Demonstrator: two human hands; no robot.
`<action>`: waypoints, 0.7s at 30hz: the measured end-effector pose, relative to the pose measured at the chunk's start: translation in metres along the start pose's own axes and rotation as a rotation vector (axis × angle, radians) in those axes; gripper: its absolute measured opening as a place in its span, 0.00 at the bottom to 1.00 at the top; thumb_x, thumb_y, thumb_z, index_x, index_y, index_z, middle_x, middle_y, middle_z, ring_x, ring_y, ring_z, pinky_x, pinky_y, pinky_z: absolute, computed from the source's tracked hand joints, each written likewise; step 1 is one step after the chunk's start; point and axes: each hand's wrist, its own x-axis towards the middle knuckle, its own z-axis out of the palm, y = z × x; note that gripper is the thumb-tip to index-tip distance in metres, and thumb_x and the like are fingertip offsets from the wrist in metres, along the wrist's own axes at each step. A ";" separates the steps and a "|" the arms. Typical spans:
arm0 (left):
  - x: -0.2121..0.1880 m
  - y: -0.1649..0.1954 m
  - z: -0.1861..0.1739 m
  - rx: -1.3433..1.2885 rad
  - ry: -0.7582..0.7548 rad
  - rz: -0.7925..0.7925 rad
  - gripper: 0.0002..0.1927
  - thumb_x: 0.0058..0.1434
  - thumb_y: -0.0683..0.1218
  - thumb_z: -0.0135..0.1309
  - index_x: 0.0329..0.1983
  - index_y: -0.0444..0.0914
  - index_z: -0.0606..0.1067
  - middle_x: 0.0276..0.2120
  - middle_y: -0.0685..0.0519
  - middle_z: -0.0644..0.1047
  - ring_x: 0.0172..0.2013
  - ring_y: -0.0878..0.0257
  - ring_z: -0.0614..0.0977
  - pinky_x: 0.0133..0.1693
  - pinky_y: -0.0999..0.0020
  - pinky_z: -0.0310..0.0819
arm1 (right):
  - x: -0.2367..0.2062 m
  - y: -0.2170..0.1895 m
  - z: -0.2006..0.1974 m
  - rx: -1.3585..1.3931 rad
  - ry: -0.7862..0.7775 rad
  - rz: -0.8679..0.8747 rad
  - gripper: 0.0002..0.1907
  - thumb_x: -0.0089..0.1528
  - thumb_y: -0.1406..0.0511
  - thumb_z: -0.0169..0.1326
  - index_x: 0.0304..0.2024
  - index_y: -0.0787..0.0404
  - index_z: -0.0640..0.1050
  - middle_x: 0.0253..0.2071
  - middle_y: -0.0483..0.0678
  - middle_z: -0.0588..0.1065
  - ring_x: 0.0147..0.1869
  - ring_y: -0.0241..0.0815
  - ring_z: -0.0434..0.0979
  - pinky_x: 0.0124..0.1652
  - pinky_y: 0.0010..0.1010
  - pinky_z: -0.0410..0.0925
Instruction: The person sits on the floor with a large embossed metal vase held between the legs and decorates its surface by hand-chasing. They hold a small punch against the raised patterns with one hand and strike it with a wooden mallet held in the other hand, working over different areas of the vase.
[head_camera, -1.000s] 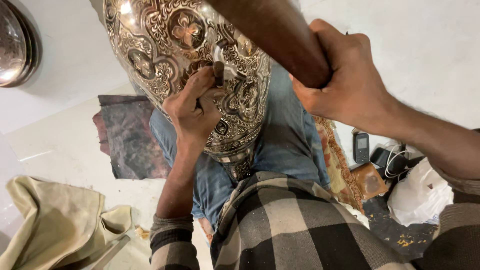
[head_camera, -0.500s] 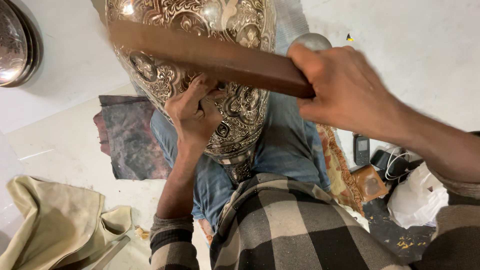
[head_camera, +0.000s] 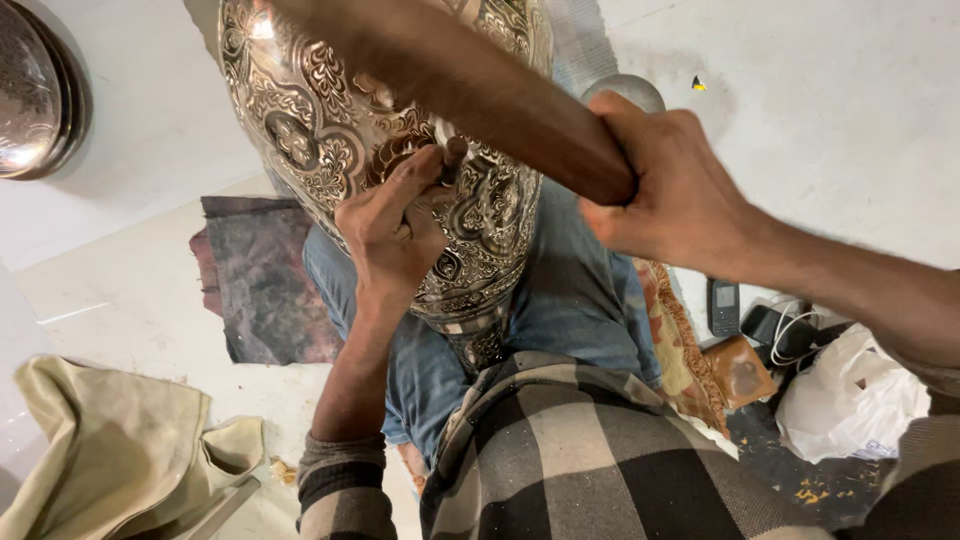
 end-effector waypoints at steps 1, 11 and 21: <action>0.000 -0.001 -0.001 0.039 -0.010 0.012 0.18 0.59 0.25 0.46 0.49 0.27 0.78 0.46 0.42 0.83 0.43 0.57 0.89 0.44 0.69 0.87 | 0.000 -0.002 0.001 -0.143 -0.005 -0.027 0.16 0.51 0.69 0.57 0.40 0.68 0.70 0.19 0.54 0.70 0.21 0.51 0.73 0.23 0.42 0.66; -0.008 -0.005 0.000 -0.032 -0.001 0.004 0.20 0.61 0.24 0.47 0.54 0.28 0.78 0.47 0.40 0.83 0.42 0.56 0.89 0.44 0.69 0.88 | -0.006 0.002 0.004 -0.145 0.030 -0.009 0.16 0.52 0.71 0.56 0.41 0.67 0.69 0.21 0.56 0.71 0.24 0.55 0.76 0.26 0.44 0.65; -0.010 -0.005 -0.002 0.059 -0.047 0.022 0.20 0.61 0.25 0.47 0.53 0.28 0.78 0.49 0.41 0.83 0.43 0.56 0.89 0.44 0.69 0.87 | -0.014 0.022 0.011 -0.153 0.015 -0.010 0.15 0.51 0.71 0.57 0.39 0.64 0.71 0.19 0.53 0.71 0.20 0.50 0.76 0.24 0.42 0.65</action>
